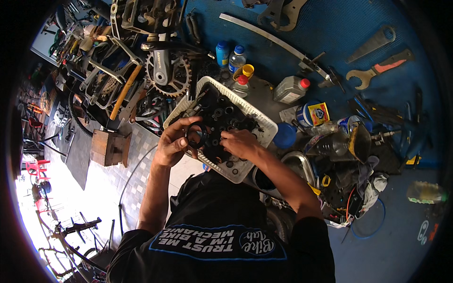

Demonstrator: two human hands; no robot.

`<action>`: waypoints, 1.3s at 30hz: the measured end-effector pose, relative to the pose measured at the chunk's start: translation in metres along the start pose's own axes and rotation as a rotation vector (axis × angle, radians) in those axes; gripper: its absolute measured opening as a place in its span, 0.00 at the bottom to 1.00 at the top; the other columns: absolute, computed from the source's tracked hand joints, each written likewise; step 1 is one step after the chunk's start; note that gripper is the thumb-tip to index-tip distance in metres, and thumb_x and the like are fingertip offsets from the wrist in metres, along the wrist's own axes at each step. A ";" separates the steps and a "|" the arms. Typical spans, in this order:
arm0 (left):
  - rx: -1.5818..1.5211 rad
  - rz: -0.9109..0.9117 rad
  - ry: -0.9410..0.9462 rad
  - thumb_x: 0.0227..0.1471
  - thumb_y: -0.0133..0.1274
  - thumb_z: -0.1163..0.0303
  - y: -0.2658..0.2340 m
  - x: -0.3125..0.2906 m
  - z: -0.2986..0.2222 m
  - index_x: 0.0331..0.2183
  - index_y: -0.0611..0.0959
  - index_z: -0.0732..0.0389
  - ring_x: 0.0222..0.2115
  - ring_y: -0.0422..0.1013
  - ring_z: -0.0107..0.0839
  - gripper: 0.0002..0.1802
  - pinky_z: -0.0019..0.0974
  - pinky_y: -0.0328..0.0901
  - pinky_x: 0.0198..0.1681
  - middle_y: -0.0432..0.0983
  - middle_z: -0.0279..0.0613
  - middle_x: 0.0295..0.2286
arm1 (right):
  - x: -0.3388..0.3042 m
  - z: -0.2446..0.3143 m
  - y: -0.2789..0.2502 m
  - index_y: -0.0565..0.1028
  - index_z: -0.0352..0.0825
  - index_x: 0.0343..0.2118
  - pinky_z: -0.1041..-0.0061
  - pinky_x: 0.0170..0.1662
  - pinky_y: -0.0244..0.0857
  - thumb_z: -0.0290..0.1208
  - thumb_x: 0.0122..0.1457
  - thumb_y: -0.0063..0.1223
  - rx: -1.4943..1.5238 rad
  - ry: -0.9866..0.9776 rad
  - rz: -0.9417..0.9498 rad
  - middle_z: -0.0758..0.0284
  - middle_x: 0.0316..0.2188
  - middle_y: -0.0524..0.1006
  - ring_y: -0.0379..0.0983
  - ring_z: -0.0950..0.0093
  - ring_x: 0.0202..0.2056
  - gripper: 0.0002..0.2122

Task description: The person holds a black cylindrical bicycle part and repeatedly picks small black rings from a white basket, placing them onto the part. The hands rotate the part and adjust the rings throughout the clip.

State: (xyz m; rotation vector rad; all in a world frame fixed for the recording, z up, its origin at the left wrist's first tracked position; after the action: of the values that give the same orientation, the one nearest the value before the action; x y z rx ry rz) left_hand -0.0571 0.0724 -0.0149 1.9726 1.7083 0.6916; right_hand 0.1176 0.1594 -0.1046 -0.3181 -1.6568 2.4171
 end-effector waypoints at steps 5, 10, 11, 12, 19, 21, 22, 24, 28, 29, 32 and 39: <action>-0.059 0.006 -0.011 0.59 0.66 0.68 0.003 0.001 0.000 0.65 0.68 0.71 0.42 0.79 0.36 0.39 0.35 0.82 0.37 0.74 0.53 0.51 | 0.000 0.004 0.010 0.86 0.43 0.38 0.68 0.41 0.78 0.33 0.56 0.64 -0.152 -0.083 -0.030 0.74 0.37 0.79 0.80 0.70 0.44 0.07; -0.133 0.029 -0.023 0.55 0.69 0.74 0.001 -0.003 0.005 0.66 0.67 0.72 0.44 0.79 0.37 0.42 0.36 0.82 0.38 0.74 0.52 0.52 | 0.000 0.001 0.015 0.84 0.40 0.37 0.66 0.42 0.78 0.34 0.58 0.62 -0.109 -0.013 0.015 0.70 0.38 0.81 0.81 0.68 0.43 0.06; -0.151 0.037 -0.024 0.54 0.69 0.75 0.002 -0.004 0.006 0.66 0.67 0.72 0.44 0.79 0.37 0.43 0.37 0.83 0.38 0.74 0.52 0.52 | 0.000 0.002 0.014 0.83 0.39 0.37 0.65 0.42 0.78 0.34 0.59 0.62 -0.089 0.005 0.035 0.69 0.38 0.81 0.81 0.67 0.42 0.07; -0.169 0.044 -0.025 0.53 0.69 0.77 0.003 -0.005 0.006 0.66 0.66 0.72 0.45 0.79 0.37 0.44 0.38 0.83 0.38 0.73 0.52 0.52 | 0.001 0.003 0.013 0.82 0.38 0.38 0.64 0.42 0.78 0.34 0.59 0.62 -0.069 0.024 0.055 0.68 0.38 0.81 0.82 0.66 0.42 0.08; -0.104 0.074 -0.067 0.52 0.69 0.80 0.006 -0.006 0.004 0.66 0.66 0.72 0.40 0.81 0.36 0.45 0.43 0.83 0.39 0.78 0.50 0.45 | 0.000 -0.005 0.013 0.79 0.36 0.39 0.60 0.43 0.78 0.35 0.57 0.62 0.111 0.131 0.120 0.64 0.39 0.81 0.82 0.61 0.42 0.11; -0.114 0.065 -0.082 0.52 0.70 0.78 0.008 -0.006 0.003 0.66 0.66 0.72 0.37 0.81 0.35 0.46 0.40 0.82 0.38 0.80 0.49 0.42 | -0.001 -0.009 0.016 0.79 0.36 0.40 0.60 0.44 0.78 0.36 0.57 0.63 0.149 0.143 0.114 0.65 0.39 0.81 0.82 0.61 0.42 0.12; -0.119 0.056 -0.087 0.51 0.71 0.77 0.008 -0.007 0.003 0.67 0.66 0.72 0.36 0.81 0.34 0.46 0.39 0.82 0.37 0.80 0.48 0.40 | -0.001 -0.009 0.014 0.79 0.36 0.40 0.59 0.44 0.77 0.36 0.57 0.63 0.161 0.152 0.113 0.65 0.39 0.81 0.82 0.60 0.42 0.12; -0.065 0.041 -0.081 0.51 0.72 0.74 0.001 -0.009 0.008 0.66 0.67 0.71 0.35 0.80 0.31 0.46 0.34 0.80 0.36 0.81 0.46 0.40 | -0.001 -0.008 0.011 0.80 0.37 0.39 0.59 0.45 0.77 0.35 0.56 0.64 0.185 0.172 0.110 0.66 0.38 0.81 0.82 0.60 0.42 0.11; 0.011 0.020 -0.107 0.50 0.74 0.68 0.000 -0.007 0.008 0.65 0.70 0.70 0.33 0.78 0.26 0.46 0.28 0.77 0.34 0.81 0.41 0.37 | -0.005 -0.011 0.010 0.80 0.36 0.39 0.59 0.45 0.77 0.35 0.57 0.63 0.201 0.175 0.085 0.65 0.38 0.82 0.82 0.59 0.42 0.10; 0.028 0.008 -0.108 0.50 0.74 0.66 -0.001 -0.007 0.009 0.65 0.69 0.72 0.31 0.78 0.28 0.48 0.29 0.77 0.33 0.80 0.42 0.39 | -0.006 -0.011 0.010 0.80 0.36 0.39 0.59 0.45 0.77 0.35 0.57 0.63 0.203 0.171 0.081 0.65 0.38 0.82 0.82 0.59 0.42 0.10; 0.061 -0.024 -0.106 0.49 0.74 0.62 -0.005 -0.006 0.013 0.64 0.68 0.76 0.29 0.78 0.30 0.50 0.32 0.78 0.30 0.78 0.45 0.43 | -0.007 -0.014 0.011 0.81 0.37 0.39 0.59 0.45 0.76 0.34 0.57 0.63 0.208 0.171 0.068 0.65 0.38 0.82 0.82 0.60 0.42 0.10; 0.062 -0.031 -0.102 0.50 0.74 0.62 -0.007 -0.008 0.014 0.65 0.69 0.74 0.30 0.77 0.26 0.49 0.29 0.77 0.32 0.78 0.40 0.38 | -0.012 -0.022 -0.037 0.81 0.40 0.40 0.63 0.42 0.76 0.34 0.60 0.63 0.313 0.239 -0.166 0.67 0.37 0.81 0.82 0.63 0.39 0.08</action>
State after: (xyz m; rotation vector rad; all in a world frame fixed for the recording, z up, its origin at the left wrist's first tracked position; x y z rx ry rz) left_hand -0.0546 0.0658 -0.0312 1.9828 1.7143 0.5234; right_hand 0.1363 0.1885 -0.0770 -0.3839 -1.1391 2.3587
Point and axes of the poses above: each hand's wrist, its own x-axis towards the middle knuckle, its own y-axis out of the palm, z = x × y, the point moved 6 cm from there along x, towards the middle knuckle
